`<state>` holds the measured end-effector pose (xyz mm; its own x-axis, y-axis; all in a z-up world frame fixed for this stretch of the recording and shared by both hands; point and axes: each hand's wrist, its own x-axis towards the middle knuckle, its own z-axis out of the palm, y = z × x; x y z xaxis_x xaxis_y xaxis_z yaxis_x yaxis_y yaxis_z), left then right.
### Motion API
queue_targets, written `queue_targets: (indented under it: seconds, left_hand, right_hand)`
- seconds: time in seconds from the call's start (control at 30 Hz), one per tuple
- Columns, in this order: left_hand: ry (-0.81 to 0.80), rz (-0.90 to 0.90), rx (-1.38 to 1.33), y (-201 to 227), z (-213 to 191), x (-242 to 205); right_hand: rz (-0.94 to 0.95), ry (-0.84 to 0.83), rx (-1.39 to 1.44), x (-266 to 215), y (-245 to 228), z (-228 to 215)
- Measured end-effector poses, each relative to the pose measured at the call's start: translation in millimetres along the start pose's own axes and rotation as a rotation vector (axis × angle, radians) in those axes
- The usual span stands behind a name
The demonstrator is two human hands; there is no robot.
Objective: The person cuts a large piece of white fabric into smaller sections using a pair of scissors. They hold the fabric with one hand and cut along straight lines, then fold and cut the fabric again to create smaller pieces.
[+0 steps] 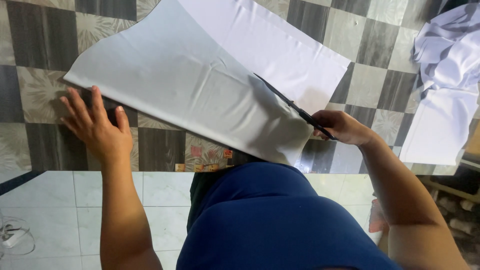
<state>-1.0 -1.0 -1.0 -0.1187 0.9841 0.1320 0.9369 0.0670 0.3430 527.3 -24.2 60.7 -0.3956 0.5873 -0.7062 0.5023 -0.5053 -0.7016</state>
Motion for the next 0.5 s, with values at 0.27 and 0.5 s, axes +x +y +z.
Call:
queue_targets:
  seconds: [0.27, 0.5]
  left_hand:
    - [-0.002, 0.008, 0.025, 1, -1, 1]
    - [0.001, -0.011, 0.001, -1, 2, 0]
  right_hand:
    - [-0.042, -0.013, -0.040, 2, 9, -5]
    - [0.032, -0.064, 0.019, 5, 9, -5]
